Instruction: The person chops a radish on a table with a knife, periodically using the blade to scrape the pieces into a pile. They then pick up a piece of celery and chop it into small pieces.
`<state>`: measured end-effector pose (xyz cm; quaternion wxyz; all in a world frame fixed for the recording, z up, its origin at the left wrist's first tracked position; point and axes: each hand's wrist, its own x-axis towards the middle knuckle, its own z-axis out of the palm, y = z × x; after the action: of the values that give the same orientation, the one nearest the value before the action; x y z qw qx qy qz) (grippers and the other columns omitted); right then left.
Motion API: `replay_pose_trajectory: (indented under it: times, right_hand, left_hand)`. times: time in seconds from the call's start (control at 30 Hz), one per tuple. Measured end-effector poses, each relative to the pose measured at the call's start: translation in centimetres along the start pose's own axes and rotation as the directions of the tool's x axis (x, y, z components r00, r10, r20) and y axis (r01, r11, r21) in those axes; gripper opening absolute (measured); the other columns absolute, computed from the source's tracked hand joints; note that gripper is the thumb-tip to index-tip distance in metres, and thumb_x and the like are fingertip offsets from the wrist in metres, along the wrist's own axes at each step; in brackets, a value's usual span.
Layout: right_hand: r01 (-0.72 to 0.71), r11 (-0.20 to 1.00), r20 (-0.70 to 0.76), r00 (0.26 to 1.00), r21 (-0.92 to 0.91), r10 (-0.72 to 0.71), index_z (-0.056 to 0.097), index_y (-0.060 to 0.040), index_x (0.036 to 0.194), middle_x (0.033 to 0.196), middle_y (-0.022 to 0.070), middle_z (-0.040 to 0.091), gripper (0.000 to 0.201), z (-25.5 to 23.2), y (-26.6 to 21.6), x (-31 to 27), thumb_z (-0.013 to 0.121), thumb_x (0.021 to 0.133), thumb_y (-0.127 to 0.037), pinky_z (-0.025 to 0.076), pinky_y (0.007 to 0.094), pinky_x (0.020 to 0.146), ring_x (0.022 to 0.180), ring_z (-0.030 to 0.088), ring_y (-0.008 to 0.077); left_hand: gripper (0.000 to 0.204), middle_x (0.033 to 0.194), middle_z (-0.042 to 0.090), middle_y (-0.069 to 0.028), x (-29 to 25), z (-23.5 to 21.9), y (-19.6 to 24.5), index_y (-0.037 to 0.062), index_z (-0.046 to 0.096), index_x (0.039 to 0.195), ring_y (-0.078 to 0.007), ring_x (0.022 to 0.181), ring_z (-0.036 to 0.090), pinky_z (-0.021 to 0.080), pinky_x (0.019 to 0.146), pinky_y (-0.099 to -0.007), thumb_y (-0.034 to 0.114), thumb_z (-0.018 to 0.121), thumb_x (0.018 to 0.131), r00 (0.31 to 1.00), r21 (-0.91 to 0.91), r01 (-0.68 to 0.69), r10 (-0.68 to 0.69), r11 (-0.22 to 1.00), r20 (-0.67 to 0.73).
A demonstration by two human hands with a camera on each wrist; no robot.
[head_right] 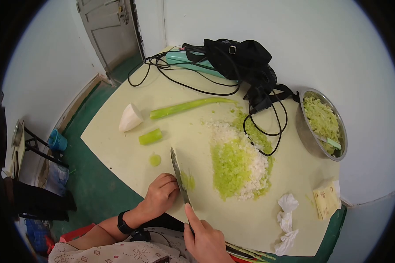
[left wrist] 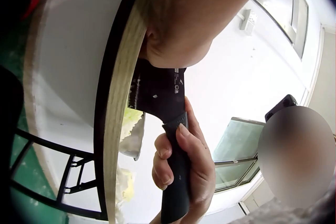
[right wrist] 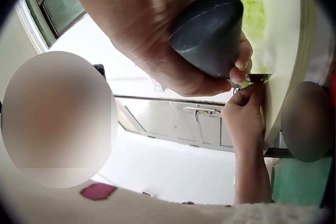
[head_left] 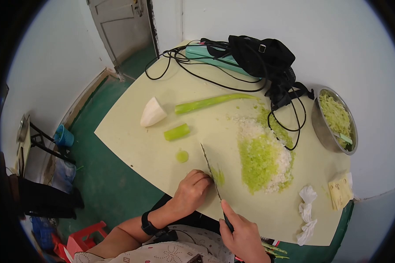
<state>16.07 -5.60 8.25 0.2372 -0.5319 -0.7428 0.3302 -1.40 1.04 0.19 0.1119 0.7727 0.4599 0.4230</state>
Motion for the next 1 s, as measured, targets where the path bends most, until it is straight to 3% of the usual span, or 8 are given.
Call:
replay_pose_trajectory:
  times: [0.07, 0.23, 0.3, 0.43, 0.53, 0.67, 0.87, 1.0]
  right_hand:
    - [-0.088, 0.996, 0.032, 0.996, -0.023, 0.089, 0.054, -0.0018, 0.127, 0.071, 0.0208, 0.061, 0.045, -0.4, -0.9, 0.9, 0.063, 0.082, -0.006, 0.048, 0.0360, 0.057, 0.061, 0.060, 0.0352]
    - [-0.036, 0.985, -0.082, 0.995, 0.171, 0.051, 0.053, -0.0012, 0.128, 0.065, 0.0102, 0.057, 0.046, 0.2, 0.8, 0.8, 0.063, 0.083, -0.005, 0.046, 0.0274, 0.054, 0.056, 0.058, 0.0154]
    - [-0.090, 0.944, -0.088, 0.988, 0.319, 0.124, 0.052, -0.0007, 0.129, 0.065, 0.0014, 0.054, 0.046, -0.1, 1.0, 0.0, 0.063, 0.085, -0.003, 0.043, 0.0218, 0.050, 0.054, 0.051, 0.0046]
    - [-0.172, 0.911, -0.109, 0.968, 0.374, 0.227, 0.050, -0.0001, 0.132, 0.064, 0.0005, 0.055, 0.048, -1.7, -0.3, -0.6, 0.061, 0.085, 0.000, 0.042, 0.0212, 0.046, 0.051, 0.051, 0.0043]
    - [-0.207, 0.878, -0.111, 0.954, 0.431, 0.279, 0.048, -0.0006, 0.134, 0.064, 0.0010, 0.056, 0.052, -1.6, 0.1, -0.9, 0.061, 0.084, 0.000, 0.042, 0.0217, 0.045, 0.050, 0.051, 0.0049]
    - [-0.207, 0.874, -0.139, 0.946, 0.439, 0.294, 0.043, -0.0010, 0.137, 0.064, 0.0026, 0.057, 0.056, -1.4, 0.9, -1.7, 0.060, 0.085, 0.001, 0.042, 0.0219, 0.044, 0.049, 0.051, 0.0058]
    - [-0.156, 0.885, -0.158, 0.956, 0.438, 0.247, 0.041, -0.0011, 0.138, 0.064, 0.0038, 0.056, 0.056, -0.9, 2.6, -2.5, 0.059, 0.085, 0.001, 0.042, 0.0221, 0.043, 0.048, 0.052, 0.0067]
    - [-0.209, 0.866, -0.131, 0.946, 0.455, 0.297, 0.045, 0.0002, 0.134, 0.064, 0.0080, 0.058, 0.053, -1.1, 2.5, -2.5, 0.063, 0.084, -0.005, 0.043, 0.0252, 0.049, 0.051, 0.051, 0.0094]
  left_hand:
    - [0.021, 0.083, 0.061, -0.0140, -0.1, 0.1, 0.1, -0.0038, 0.061, 0.080, -0.0305, 0.078, 0.060, 0.051, 0.067, -0.0360, -0.011, 0.066, 0.060, 1.000, 0.010, -0.007, 0.007, 1.000, -0.002]
    - [0.017, 0.084, 0.061, -0.0124, -0.2, 0.2, -0.2, -0.0019, 0.063, 0.079, -0.0291, 0.079, 0.059, 0.051, 0.069, -0.0351, -0.007, 0.067, 0.063, 1.000, -0.010, -0.019, 0.019, 1.000, -0.007]
    - [0.019, 0.084, 0.062, -0.0120, -0.3, -0.1, -0.1, -0.0009, 0.062, 0.082, -0.0291, 0.077, 0.060, 0.052, 0.068, -0.0351, -0.008, 0.068, 0.065, 0.999, -0.043, 0.053, -0.052, 0.998, 0.007]
    - [0.026, 0.099, 0.061, -0.0127, 0.2, -1.3, -0.6, 0.0015, 0.063, 0.094, -0.0291, 0.083, 0.060, 0.053, 0.073, -0.0336, -0.007, 0.068, 0.070, 0.935, -0.207, 0.311, -0.259, 0.928, 0.244]
    - [0.039, 0.115, 0.055, -0.0140, 2.6, -3.0, -1.7, 0.0044, 0.062, 0.108, -0.0296, 0.094, 0.058, 0.052, 0.080, -0.0343, -0.005, 0.067, 0.071, 0.937, -0.105, 0.049, -0.009, 0.993, 0.349]
    - [0.049, 0.120, 0.053, -0.0135, 5.7, -3.0, -2.2, 0.0036, 0.059, 0.119, -0.0304, 0.103, 0.053, 0.047, 0.089, -0.0362, 0.001, 0.068, 0.071, 0.767, -0.099, -0.294, 0.297, 0.950, 0.568]
    - [0.032, 0.101, 0.058, -0.0108, 6.9, -2.2, -2.4, 0.0007, 0.065, 0.105, -0.0284, 0.097, 0.054, 0.047, 0.084, -0.0365, 0.005, 0.068, 0.074, 0.645, -0.179, -0.251, 0.302, 0.951, 0.702]
    - [0.021, 0.088, 0.058, -0.0100, 4.9, -1.5, -2.5, 0.0009, 0.066, 0.096, -0.0281, 0.086, 0.057, 0.049, 0.076, -0.0377, 0.007, 0.067, 0.075, 0.789, -0.109, -0.227, 0.249, 0.968, 0.562]
